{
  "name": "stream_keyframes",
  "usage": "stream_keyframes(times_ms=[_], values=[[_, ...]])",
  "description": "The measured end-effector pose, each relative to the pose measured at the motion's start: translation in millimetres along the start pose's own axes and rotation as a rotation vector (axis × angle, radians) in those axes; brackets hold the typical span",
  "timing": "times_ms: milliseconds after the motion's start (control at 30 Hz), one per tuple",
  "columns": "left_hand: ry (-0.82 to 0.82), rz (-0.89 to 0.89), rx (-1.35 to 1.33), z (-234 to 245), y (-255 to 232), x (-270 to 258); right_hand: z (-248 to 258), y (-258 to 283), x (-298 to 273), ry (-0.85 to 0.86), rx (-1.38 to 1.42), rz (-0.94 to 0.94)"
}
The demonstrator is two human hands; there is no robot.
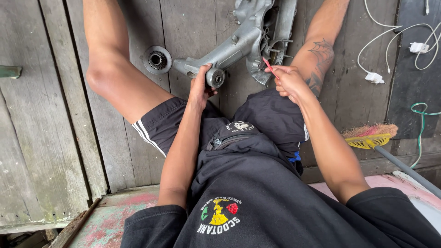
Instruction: Cleaning a motorcycle engine crankcase using a small brush while sitting on the floor
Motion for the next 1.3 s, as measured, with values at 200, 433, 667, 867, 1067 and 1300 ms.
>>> stream_keyframes(times_ms=[200, 433, 667, 867, 1067, 1300], values=[[-0.011, -0.003, 0.007, 0, 2, 2, 33, -35, 19, -0.191, -0.532, 0.190], [0.005, -0.009, 0.002, 0, -1, 1, 4, -18, 12, -0.127, -0.168, 0.118], [0.009, 0.001, 0.006, 0, 3, 1, 18, -10, -46, -0.029, 0.004, 0.006], [0.004, -0.009, 0.004, 0, 1, -1, -4, -9, -46, 0.012, 0.232, 0.090], [0.012, -0.017, 0.000, 1, 2, 1, -18, 9, -28, -0.078, 0.049, 0.288], [-0.009, 0.081, 0.051, -5, -14, -19, 7, 65, -25, -0.353, -0.465, 0.732]])
Point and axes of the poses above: each hand's wrist, its own x-axis towards the middle knuckle, its own z-axis out of the back of the hand, y = z × x, the point moved 5 cm from there along x, towards the middle knuckle, and after that the axes turned 4 degrees about -z, right-handed, at the moved point
